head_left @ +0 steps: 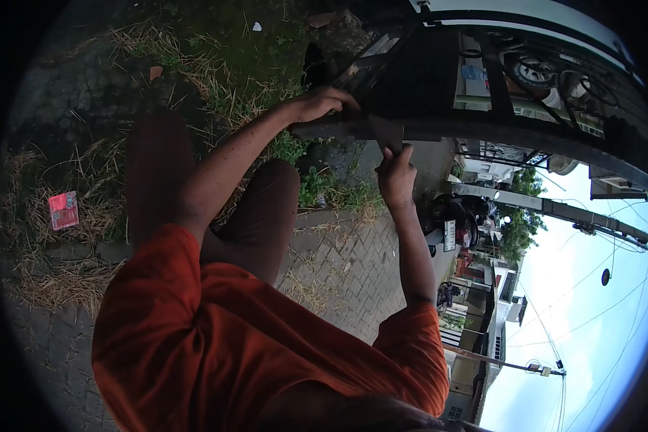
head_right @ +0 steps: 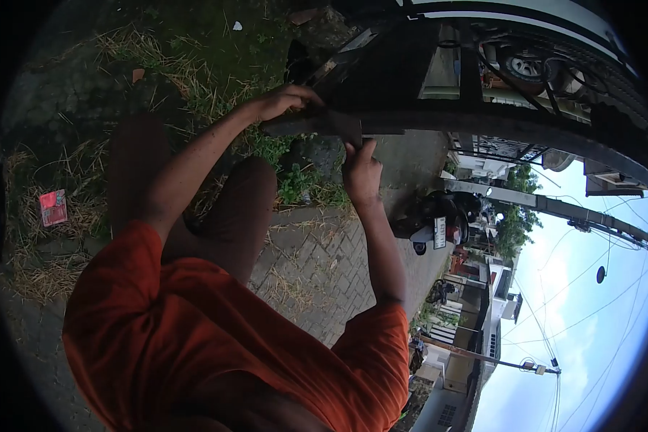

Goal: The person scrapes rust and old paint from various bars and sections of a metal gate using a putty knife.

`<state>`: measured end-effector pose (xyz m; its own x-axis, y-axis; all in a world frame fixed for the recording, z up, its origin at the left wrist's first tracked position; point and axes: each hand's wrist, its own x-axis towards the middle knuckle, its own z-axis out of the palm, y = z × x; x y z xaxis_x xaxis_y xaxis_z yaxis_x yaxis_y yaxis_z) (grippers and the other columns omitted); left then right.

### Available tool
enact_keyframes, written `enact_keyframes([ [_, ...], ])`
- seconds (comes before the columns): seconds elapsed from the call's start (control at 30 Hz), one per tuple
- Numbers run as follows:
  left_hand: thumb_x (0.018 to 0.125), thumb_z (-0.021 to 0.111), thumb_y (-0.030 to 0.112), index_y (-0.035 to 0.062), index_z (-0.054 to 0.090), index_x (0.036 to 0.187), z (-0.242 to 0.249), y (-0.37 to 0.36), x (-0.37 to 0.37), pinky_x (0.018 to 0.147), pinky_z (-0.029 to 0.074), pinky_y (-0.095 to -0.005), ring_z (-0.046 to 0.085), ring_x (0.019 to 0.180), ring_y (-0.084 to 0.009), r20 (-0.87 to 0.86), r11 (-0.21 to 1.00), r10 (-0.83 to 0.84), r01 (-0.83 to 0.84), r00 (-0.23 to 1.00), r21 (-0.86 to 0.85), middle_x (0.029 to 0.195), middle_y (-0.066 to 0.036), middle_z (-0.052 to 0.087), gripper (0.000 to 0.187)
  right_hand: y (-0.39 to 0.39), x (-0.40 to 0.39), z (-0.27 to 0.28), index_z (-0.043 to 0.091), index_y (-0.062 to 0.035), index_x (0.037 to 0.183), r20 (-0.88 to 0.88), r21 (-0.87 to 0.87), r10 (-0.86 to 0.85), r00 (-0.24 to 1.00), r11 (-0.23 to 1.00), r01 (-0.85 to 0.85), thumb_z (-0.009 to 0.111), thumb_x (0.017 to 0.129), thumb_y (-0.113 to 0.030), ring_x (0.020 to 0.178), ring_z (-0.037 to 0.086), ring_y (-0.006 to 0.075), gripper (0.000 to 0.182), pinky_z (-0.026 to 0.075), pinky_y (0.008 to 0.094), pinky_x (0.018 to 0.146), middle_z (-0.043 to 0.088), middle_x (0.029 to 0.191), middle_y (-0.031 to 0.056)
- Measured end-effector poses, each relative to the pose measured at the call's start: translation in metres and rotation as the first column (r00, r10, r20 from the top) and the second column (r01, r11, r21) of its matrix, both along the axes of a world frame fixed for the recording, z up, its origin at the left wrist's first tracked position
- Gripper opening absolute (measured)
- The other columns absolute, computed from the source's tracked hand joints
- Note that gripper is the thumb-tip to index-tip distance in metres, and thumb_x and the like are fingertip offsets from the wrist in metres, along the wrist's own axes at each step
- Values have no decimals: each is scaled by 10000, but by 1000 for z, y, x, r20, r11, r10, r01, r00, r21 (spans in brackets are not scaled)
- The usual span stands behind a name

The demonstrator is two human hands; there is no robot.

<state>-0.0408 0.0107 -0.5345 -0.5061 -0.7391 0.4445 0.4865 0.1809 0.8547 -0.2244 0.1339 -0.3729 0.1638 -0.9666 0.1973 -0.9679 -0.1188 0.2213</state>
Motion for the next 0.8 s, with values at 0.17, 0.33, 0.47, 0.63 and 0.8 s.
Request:
enact_keyframes([
  [0.17, 952, 381, 172, 114, 701, 1160, 1, -12, 9, 937, 436, -335, 579, 1068, -196, 71, 992, 125, -126, 990, 9, 1153, -73, 667, 386, 5, 12, -46, 352, -51, 1025, 209, -296, 58, 976, 955, 6, 542, 963, -203, 672, 603, 495, 250, 439, 566, 511, 604, 671, 260],
  [0.33, 970, 480, 280, 76, 678, 1125, 79, -17, 15, 867, 460, -343, 605, 989, -195, 11, 906, 403, -398, 915, -145, 1028, -80, 660, 323, 10, 16, -88, 363, -62, 1016, 87, -45, -8, 996, 999, 12, 539, 966, -211, 640, 607, 483, 237, 461, 557, 527, 613, 672, 257],
  [0.47, 942, 537, 390, 8, 611, 1140, 162, -5, -7, 882, 460, -398, 610, 1028, -293, -148, 820, 294, -329, 944, -468, 1108, -161, 606, 437, 11, 21, -77, 402, -73, 973, 150, -281, 113, 982, 957, -67, 532, 959, -162, 635, 618, 460, 158, 473, 549, 534, 616, 681, 231],
  [0.63, 875, 622, 514, -67, 556, 1117, 208, -1, -16, 834, 478, -434, 636, 966, -356, -10, 703, 433, -344, 901, -622, 985, -220, 635, 633, 7, 34, -65, 372, -82, 950, 75, -205, 56, 996, 978, -39, 531, 965, -176, 627, 605, 474, 185, 459, 557, 506, 603, 664, 241],
  [0.8, 830, 686, 504, -49, 558, 1155, 207, -9, -29, 780, 492, -437, 669, 900, -340, -71, 679, 414, -360, 907, -639, 863, -217, 662, 653, 5, 23, -94, 345, -72, 959, 200, -165, 82, 976, 985, -49, 523, 966, -206, 661, 605, 491, 224, 453, 576, 521, 589, 651, 267],
])
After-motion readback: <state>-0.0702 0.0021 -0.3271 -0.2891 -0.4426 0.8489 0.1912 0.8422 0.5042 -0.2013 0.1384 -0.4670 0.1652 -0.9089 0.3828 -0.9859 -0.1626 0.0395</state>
